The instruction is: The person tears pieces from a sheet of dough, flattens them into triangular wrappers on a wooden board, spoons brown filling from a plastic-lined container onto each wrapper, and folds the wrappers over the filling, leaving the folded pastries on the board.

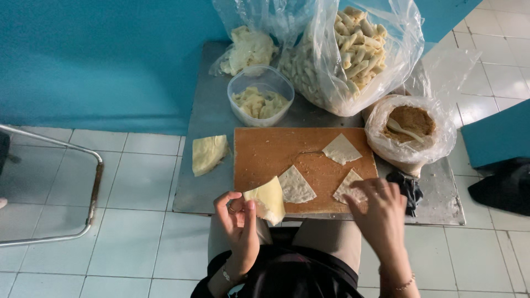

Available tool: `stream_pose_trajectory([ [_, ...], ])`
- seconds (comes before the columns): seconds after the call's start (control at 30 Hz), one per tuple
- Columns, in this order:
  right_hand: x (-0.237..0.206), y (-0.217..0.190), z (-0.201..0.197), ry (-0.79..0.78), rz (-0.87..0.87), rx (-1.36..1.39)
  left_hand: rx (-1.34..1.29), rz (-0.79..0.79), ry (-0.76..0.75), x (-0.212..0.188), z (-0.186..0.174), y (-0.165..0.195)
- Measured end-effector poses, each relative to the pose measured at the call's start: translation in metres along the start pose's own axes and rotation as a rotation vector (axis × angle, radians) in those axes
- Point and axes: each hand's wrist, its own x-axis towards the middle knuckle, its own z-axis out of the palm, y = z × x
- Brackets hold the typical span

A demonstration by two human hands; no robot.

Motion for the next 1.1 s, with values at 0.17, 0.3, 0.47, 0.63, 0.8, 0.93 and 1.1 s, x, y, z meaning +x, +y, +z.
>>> stream_pose_trajectory([
  [0.17,0.006,-0.035,0.032,-0.049,-0.238,0.199,-0.026,-0.067,-0.036,-0.002,0.004,0.0],
  [0.3,0.008,-0.036,0.032,0.003,-0.286,0.134,-0.072,-0.065,-0.088,0.001,0.006,0.001],
  [0.47,0.007,-0.04,0.008,-0.016,-0.189,0.168,-0.052,-0.045,-0.117,0.002,0.009,0.0],
  [0.63,0.006,-0.073,0.001,0.005,-0.189,0.639,0.0,-0.103,-0.169,-0.004,0.017,0.0],
  [0.8,0.009,-0.097,0.014,0.044,-0.19,0.718,0.116,-0.004,-0.296,-0.005,0.015,0.006],
  [0.93,0.008,-0.092,0.02,0.03,-0.282,0.753,0.278,0.142,-0.296,-0.002,0.012,0.008],
  [1.1,0.005,-0.09,0.035,-0.016,-0.165,0.823,0.219,0.091,-0.306,0.0,0.012,0.011],
])
